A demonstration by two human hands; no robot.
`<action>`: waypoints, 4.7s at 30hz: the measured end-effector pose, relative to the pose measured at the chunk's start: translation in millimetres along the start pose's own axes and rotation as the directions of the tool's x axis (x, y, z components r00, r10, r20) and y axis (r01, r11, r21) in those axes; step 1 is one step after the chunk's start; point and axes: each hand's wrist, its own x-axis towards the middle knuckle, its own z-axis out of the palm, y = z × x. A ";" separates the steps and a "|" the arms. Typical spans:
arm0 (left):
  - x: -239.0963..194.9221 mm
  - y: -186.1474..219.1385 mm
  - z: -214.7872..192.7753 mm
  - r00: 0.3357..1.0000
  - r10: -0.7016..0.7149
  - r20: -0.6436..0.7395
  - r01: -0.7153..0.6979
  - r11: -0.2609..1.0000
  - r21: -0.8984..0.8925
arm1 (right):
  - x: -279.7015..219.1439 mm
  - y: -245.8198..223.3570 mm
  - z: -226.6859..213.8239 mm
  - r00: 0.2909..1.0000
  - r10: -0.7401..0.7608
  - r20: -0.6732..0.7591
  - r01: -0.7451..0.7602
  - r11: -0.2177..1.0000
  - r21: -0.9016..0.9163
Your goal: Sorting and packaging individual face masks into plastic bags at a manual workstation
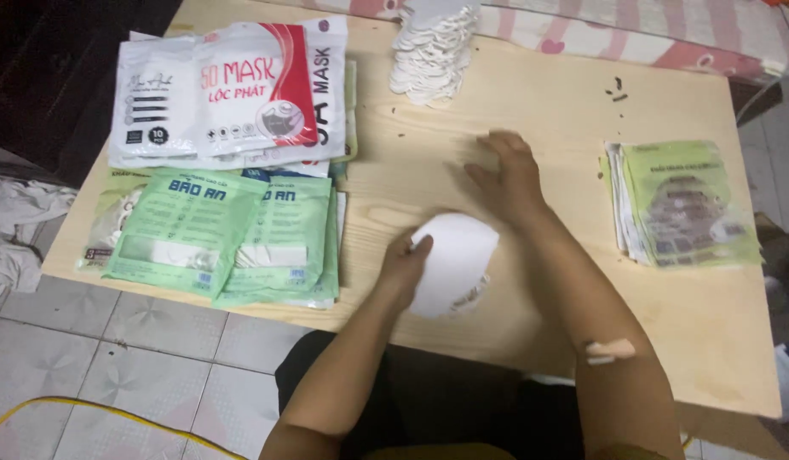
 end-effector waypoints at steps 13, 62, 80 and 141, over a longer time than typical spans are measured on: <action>-1.5 -7.9 -25.0 0.995 -0.068 -0.076 0.078 0.986 0.145 | 237.0 -39.0 67.5 0.975 0.003 0.220 0.111 0.858 -0.502; 4.2 -4.1 -33.7 0.956 0.154 0.251 -0.167 0.986 0.028 | -84.3 23.6 -64.5 0.956 0.285 -0.062 -0.292 0.941 -0.170; 37.7 -14.4 -0.1 0.896 0.336 0.290 -0.443 0.685 0.578 | -85.1 53.3 -41.2 0.869 0.491 -0.065 -0.493 0.870 -0.023; 21.1 -16.4 -9.8 0.894 0.127 0.429 -0.141 0.990 -0.001 | -100.6 132.5 -15.2 0.892 0.146 -0.427 -0.210 0.972 -0.107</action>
